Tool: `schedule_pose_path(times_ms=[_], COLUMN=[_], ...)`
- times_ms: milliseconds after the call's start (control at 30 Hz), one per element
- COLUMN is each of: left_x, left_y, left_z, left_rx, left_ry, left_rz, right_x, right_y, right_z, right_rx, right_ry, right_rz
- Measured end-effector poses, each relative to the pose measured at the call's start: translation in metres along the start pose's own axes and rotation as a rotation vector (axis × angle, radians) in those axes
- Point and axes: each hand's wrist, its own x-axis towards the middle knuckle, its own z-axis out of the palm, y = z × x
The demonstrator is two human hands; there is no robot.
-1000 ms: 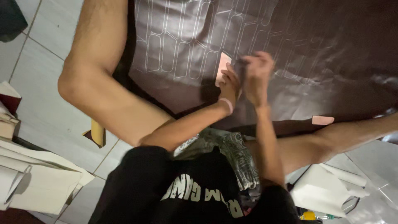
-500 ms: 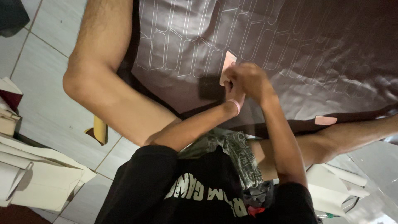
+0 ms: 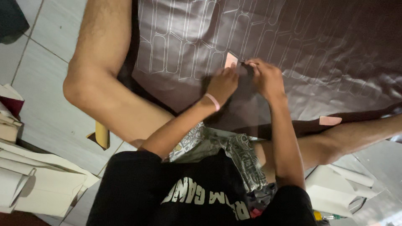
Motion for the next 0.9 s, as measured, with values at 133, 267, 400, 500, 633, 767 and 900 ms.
schedule_pose_path(times_ms=[133,267,400,500,633,767,900], left_x=[-0.007,-0.006,-0.001,0.002,0.005,0.01,0.022], left_y=[-0.031,-0.046,-0.052,-0.051,-0.053,-0.052,-0.057], left_z=[-0.002,-0.023,-0.039,-0.042,-0.043,-0.043,-0.042], left_rx=[-0.352,-0.271,-0.281,-0.363,-0.294,-0.339,-0.26], left_ry=[0.124,0.191,0.224,0.116,0.167,0.168,0.006], left_rz=[-0.193,-0.02,-0.011,-0.029,-0.012,0.0,-0.002], right_x=[-0.019,-0.066,-0.092,-0.087,-0.077,-0.079,-0.087], right_y=[0.013,-0.009,-0.029,-0.034,-0.041,-0.032,-0.018], right_z=[0.025,0.042,0.042,0.039,0.032,0.021,0.027], right_rx=[-0.537,-0.076,0.109,0.129,0.069,-0.043,0.128], right_ry=[-0.223,-0.131,-0.005,-0.084,-0.05,-0.118,0.141], right_rz=[0.058,0.167,-0.024,-0.01,-0.054,0.08,-0.028])
